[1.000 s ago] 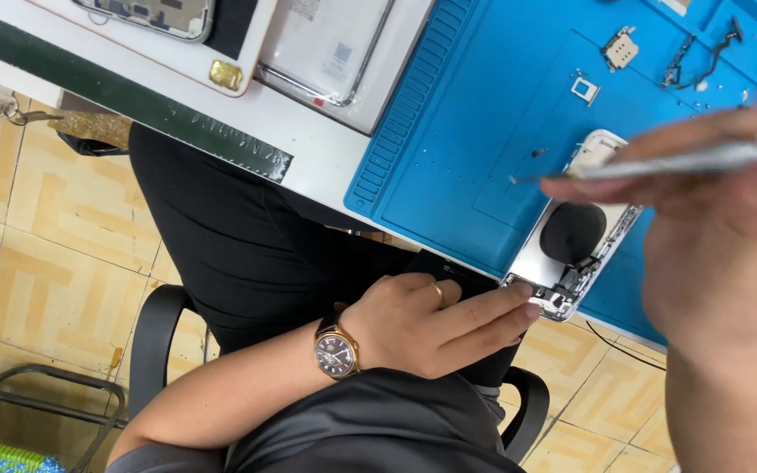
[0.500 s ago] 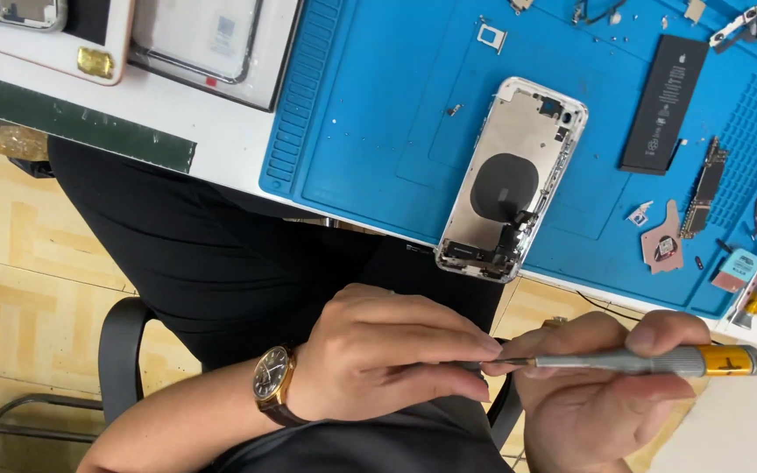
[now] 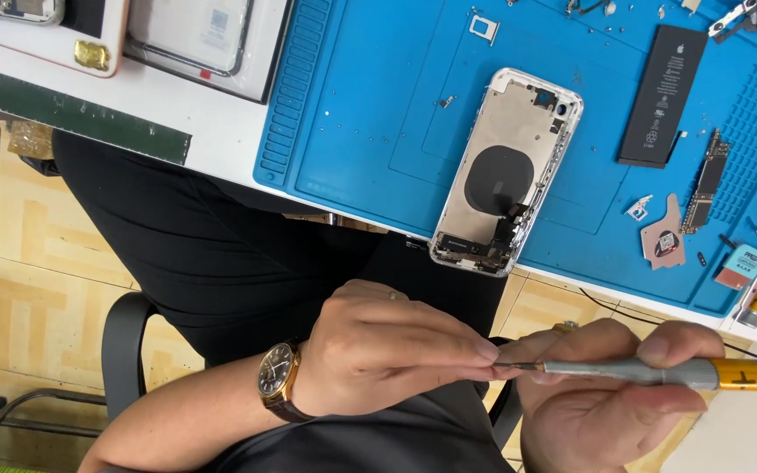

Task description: Disassembling internal components of a smartphone using a precision screwdriver at a repair bench.

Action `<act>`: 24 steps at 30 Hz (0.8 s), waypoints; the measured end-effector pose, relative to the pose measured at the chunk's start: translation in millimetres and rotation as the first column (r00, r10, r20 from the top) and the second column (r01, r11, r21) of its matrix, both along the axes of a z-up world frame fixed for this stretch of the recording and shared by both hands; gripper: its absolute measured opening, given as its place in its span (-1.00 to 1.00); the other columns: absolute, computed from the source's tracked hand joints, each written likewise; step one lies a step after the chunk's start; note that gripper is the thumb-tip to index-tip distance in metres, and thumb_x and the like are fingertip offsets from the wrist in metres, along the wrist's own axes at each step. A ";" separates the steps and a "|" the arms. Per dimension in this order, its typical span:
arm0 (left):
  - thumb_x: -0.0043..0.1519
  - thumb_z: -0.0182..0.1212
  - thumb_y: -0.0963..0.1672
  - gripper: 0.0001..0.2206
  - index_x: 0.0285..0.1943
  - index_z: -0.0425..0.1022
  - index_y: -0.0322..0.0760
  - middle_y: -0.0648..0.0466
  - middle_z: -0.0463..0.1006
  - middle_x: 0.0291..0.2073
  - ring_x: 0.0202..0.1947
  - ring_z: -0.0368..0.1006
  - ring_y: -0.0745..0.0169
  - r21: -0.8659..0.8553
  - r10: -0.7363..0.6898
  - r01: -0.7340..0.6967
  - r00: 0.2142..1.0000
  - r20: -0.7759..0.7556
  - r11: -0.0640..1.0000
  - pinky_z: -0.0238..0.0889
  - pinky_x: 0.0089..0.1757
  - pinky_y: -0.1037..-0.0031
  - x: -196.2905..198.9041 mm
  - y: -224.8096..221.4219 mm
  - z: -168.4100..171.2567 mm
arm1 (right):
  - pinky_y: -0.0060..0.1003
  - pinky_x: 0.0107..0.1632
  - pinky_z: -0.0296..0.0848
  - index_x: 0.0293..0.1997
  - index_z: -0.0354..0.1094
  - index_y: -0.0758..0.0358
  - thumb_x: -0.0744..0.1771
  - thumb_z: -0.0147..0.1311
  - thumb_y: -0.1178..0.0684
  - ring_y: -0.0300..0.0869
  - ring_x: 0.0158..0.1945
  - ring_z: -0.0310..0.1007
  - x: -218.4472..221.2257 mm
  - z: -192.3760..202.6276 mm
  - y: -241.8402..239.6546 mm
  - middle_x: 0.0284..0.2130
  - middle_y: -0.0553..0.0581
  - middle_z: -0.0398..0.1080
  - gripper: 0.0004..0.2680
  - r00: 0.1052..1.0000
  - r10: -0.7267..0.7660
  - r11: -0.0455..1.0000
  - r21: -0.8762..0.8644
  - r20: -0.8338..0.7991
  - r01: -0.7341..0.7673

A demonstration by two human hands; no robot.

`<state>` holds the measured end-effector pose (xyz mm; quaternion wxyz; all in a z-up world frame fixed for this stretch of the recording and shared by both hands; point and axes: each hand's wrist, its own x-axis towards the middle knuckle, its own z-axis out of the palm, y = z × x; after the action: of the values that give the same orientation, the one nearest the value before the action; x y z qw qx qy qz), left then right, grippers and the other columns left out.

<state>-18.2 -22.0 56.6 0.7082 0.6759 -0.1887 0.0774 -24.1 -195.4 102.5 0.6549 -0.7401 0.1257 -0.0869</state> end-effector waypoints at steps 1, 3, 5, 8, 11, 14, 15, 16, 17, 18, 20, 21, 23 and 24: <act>0.29 0.45 -0.14 -0.80 0.05 0.60 -0.17 0.14 0.73 -0.11 -0.13 0.77 0.30 -0.019 0.009 -0.009 1.000 -0.014 1.000 0.56 -0.35 0.61 -0.4 -0.5 -0.1 | -0.20 -0.49 0.48 0.04 -0.06 -0.02 0.44 -0.15 -0.48 0.06 -0.62 0.39 0.5 1.4 3.4 -0.64 0.21 0.19 -0.61 1.000 -0.023 0.999 -0.034 0.009 0.023; 0.29 0.45 -0.14 -0.81 0.03 0.61 -0.17 0.15 0.73 -0.13 -0.14 0.77 0.31 -0.015 0.004 -0.004 1.000 -0.020 1.000 0.55 -0.35 0.61 0.6 0.2 0.9 | -0.21 -0.48 0.52 0.05 -0.06 -0.05 0.46 -0.15 -0.46 0.03 -0.62 0.40 -2.5 2.4 0.7 -0.63 0.16 0.19 -0.64 1.000 0.008 0.999 -0.032 0.027 -0.007; 0.28 0.45 -0.14 -0.82 0.01 0.62 -0.17 0.15 0.73 -0.15 -0.15 0.77 0.31 -0.012 0.001 -0.001 1.000 -0.027 1.000 0.53 -0.34 0.60 0.6 0.6 1.5 | -0.21 -0.46 0.56 0.06 -0.06 -0.07 0.47 -0.15 -0.43 0.01 -0.62 0.40 -4.7 0.8 0.8 -0.62 0.11 0.19 -0.67 0.998 0.041 0.999 -0.031 0.044 -0.039; 0.27 0.44 -0.13 -0.83 -0.01 0.63 -0.18 0.15 0.73 -0.16 -0.16 0.77 0.31 -0.006 -0.005 0.005 0.999 -0.041 1.000 0.56 -0.32 0.60 1.1 1.1 2.1 | -0.19 -0.47 0.50 0.07 -0.07 -0.06 0.48 -0.19 -0.46 0.06 -0.58 0.41 -3.9 -3.3 7.3 -0.59 0.17 0.22 -0.65 0.996 -0.015 0.994 -0.105 0.091 0.025; 0.29 0.40 -0.13 -0.85 -0.01 0.63 -0.18 0.15 0.73 -0.17 -0.18 0.77 0.31 -0.022 -0.008 0.006 0.999 -0.050 1.000 0.52 -0.35 0.60 0.6 2.4 2.2 | -0.21 -0.53 0.38 0.06 -0.09 -0.04 0.48 -0.24 -0.45 0.06 -0.64 0.32 -0.4 -4.8 14.6 -0.63 0.15 0.13 -0.65 0.990 -0.070 0.984 -0.156 0.123 0.089; 0.31 0.40 -0.13 -0.85 0.01 0.62 -0.17 0.16 0.73 -0.15 -0.16 0.78 0.30 -0.018 -0.013 0.012 0.999 -0.049 1.000 0.50 -0.34 0.59 -1.0 3.7 0.9 | -0.30 -0.49 0.37 0.08 -0.08 0.02 0.50 -0.30 -0.40 0.01 -0.62 0.33 -0.2 -8.2 13.6 -0.60 0.22 0.21 -0.67 0.984 -0.049 0.975 -0.205 0.171 0.084; 0.32 0.39 -0.12 -0.86 0.02 0.62 -0.16 0.17 0.73 -0.15 -0.16 0.78 0.31 -0.005 -0.009 0.008 0.999 -0.047 1.000 0.47 -0.36 0.60 -1.6 3.8 0.2 | -0.29 -0.49 0.40 0.08 -0.08 0.00 0.50 -0.27 -0.41 0.01 -0.62 0.33 -1.1 -8.5 12.5 -0.59 0.20 0.21 -0.67 0.985 -0.039 0.979 -0.191 0.166 0.071; 0.33 0.37 -0.12 -0.86 0.02 0.63 -0.16 0.18 0.74 -0.15 -0.15 0.77 0.33 0.007 -0.005 0.005 0.999 -0.045 1.000 0.43 -0.38 0.61 -2.3 3.8 -0.4 | -0.28 -0.49 0.43 0.08 -0.07 -0.01 0.50 -0.25 -0.41 0.01 -0.62 0.34 -2.3 -8.7 11.4 -0.59 0.18 0.21 -0.68 0.987 -0.030 0.982 -0.179 0.160 0.059; 0.33 0.37 -0.12 -0.86 0.02 0.63 -0.16 0.18 0.74 -0.15 -0.15 0.77 0.33 0.006 -0.004 0.005 0.999 -0.046 1.000 0.43 -0.38 0.61 -2.1 3.6 0.3 | -0.28 -0.49 0.43 0.08 -0.07 -0.01 0.50 -0.25 -0.41 0.01 -0.62 0.34 -2.6 -8.0 11.3 -0.59 0.18 0.21 -0.68 0.987 -0.029 0.982 -0.179 0.159 0.058; 0.31 0.39 -0.12 -0.86 0.01 0.63 -0.17 0.16 0.74 -0.16 -0.17 0.77 0.33 -0.001 0.003 -0.003 0.999 -0.045 1.000 0.45 -0.37 0.61 -1.5 3.6 0.9 | -0.26 -0.49 0.43 0.08 -0.08 -0.02 0.50 -0.25 -0.42 0.02 -0.62 0.34 -2.8 -7.4 11.3 -0.59 0.19 0.20 -0.67 0.989 -0.030 0.981 -0.187 0.147 0.058; 0.30 0.40 -0.13 -0.86 -0.01 0.63 -0.19 0.15 0.74 -0.17 -0.18 0.77 0.33 -0.009 0.011 -0.012 0.999 -0.044 1.000 0.46 -0.37 0.61 -1.4 3.3 0.9 | -0.25 -0.49 0.43 0.08 -0.09 -0.02 0.50 -0.25 -0.43 0.04 -0.63 0.33 -2.2 -7.8 12.3 -0.60 0.19 0.19 -0.66 0.990 -0.031 0.979 -0.196 0.135 0.057; 0.30 0.40 -0.13 -0.86 0.00 0.63 -0.18 0.16 0.74 -0.17 -0.17 0.77 0.33 -0.013 0.013 -0.014 0.999 -0.048 1.000 0.47 -0.37 0.62 -1.9 3.1 0.3 | -0.28 -0.49 0.41 0.08 -0.08 -0.01 0.50 -0.25 -0.42 0.02 -0.63 0.33 -1.4 -8.9 13.3 -0.60 0.19 0.19 -0.67 0.988 -0.037 0.979 -0.192 0.153 0.066; 0.30 0.41 -0.13 -0.85 0.00 0.63 -0.16 0.16 0.74 -0.17 -0.17 0.77 0.34 -0.016 0.016 -0.017 0.998 -0.055 1.000 0.48 -0.37 0.62 -2.2 4.0 -0.6 | -0.31 -0.50 0.38 0.08 -0.07 0.00 0.50 -0.26 -0.41 0.00 -0.63 0.32 -1.0 -8.9 13.4 -0.60 0.19 0.19 -0.67 0.985 -0.042 0.979 -0.188 0.169 0.075; 0.31 0.40 -0.13 -0.84 0.03 0.62 -0.16 0.16 0.74 -0.15 -0.17 0.77 0.32 -0.013 0.002 -0.003 0.999 -0.052 1.000 0.49 -0.36 0.60 -1.8 5.0 -0.9 | -0.30 -0.50 0.40 0.08 -0.07 -0.01 0.50 -0.25 -0.42 0.01 -0.61 0.36 -1.2 -7.9 12.4 -0.59 0.19 0.22 -0.67 0.988 -0.020 0.981 -0.189 0.154 0.049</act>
<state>-20.0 -17.0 55.7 0.7170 0.6734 -0.1690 0.0620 -25.3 -183.1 94.6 0.5865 -0.7888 0.0797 -0.1659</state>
